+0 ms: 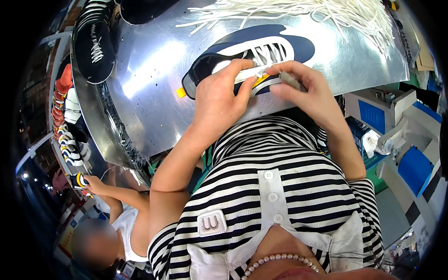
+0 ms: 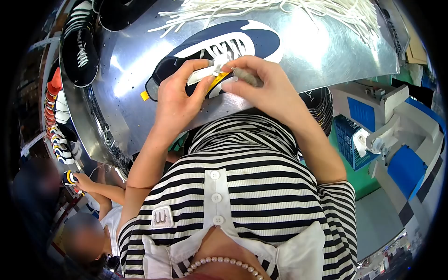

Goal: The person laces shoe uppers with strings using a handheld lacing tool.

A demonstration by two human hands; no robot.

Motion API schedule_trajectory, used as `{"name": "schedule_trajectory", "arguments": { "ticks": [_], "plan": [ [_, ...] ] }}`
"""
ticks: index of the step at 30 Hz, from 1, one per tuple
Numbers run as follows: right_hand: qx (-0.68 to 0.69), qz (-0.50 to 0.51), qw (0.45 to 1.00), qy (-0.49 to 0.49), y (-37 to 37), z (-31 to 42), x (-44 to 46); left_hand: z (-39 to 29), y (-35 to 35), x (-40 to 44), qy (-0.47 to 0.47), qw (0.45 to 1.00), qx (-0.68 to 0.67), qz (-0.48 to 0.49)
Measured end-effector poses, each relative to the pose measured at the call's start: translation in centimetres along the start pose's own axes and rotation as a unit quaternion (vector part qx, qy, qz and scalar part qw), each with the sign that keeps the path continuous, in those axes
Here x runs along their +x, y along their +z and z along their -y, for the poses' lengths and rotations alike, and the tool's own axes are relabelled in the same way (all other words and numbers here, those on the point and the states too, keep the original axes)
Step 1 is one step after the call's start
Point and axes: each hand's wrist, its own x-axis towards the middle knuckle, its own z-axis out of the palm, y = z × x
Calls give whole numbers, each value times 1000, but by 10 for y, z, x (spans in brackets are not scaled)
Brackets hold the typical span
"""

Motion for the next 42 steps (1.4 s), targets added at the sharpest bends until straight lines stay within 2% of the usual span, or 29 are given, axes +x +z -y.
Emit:
{"name": "schedule_trajectory", "arguments": {
  "ticks": [3,4,7,8,9,11,12,15,18,22,25,30,33,36,39,42],
  "plan": [
    [95,-25,995,29,11,-9,10,-1,-1,-1,-16,1000,5,14],
    [77,-45,996,-8,17,-15,15,-1,-1,0,-14,1000,2,14],
    [108,-57,992,-11,22,-14,25,-2,-3,0,-26,999,-5,27],
    [181,-44,981,63,15,-2,18,-3,-5,2,-45,998,-5,35],
    [173,-31,982,69,12,3,16,-4,-6,1,-67,997,-6,43],
    [160,-7,984,83,7,4,13,1,-5,1,-32,999,-9,43],
    [133,-46,989,49,13,-2,15,2,-4,1,-13,999,-11,45],
    [104,-83,991,-28,22,-26,23,2,-4,4,-39,997,-47,47],
    [66,-108,991,-38,29,-24,22,0,-5,2,-10,999,-36,32],
    [26,-133,989,-54,33,-27,25,0,0,3,-18,1000,-14,16],
    [66,-124,989,-40,34,-25,25,-1,1,4,-19,1000,11,9],
    [54,-130,989,-37,34,-25,24,-3,3,4,-35,999,16,14],
    [43,-138,988,-48,34,-26,25,6,3,3,5,1000,-27,0],
    [27,-139,988,-67,35,-29,26,1,-4,6,-40,998,-29,40],
    [21,-123,990,-66,30,-32,29,-1,-3,9,-45,998,-22,43],
    [35,-110,992,-54,27,-32,30,4,3,8,-2,1000,7,3]
  ]
}}
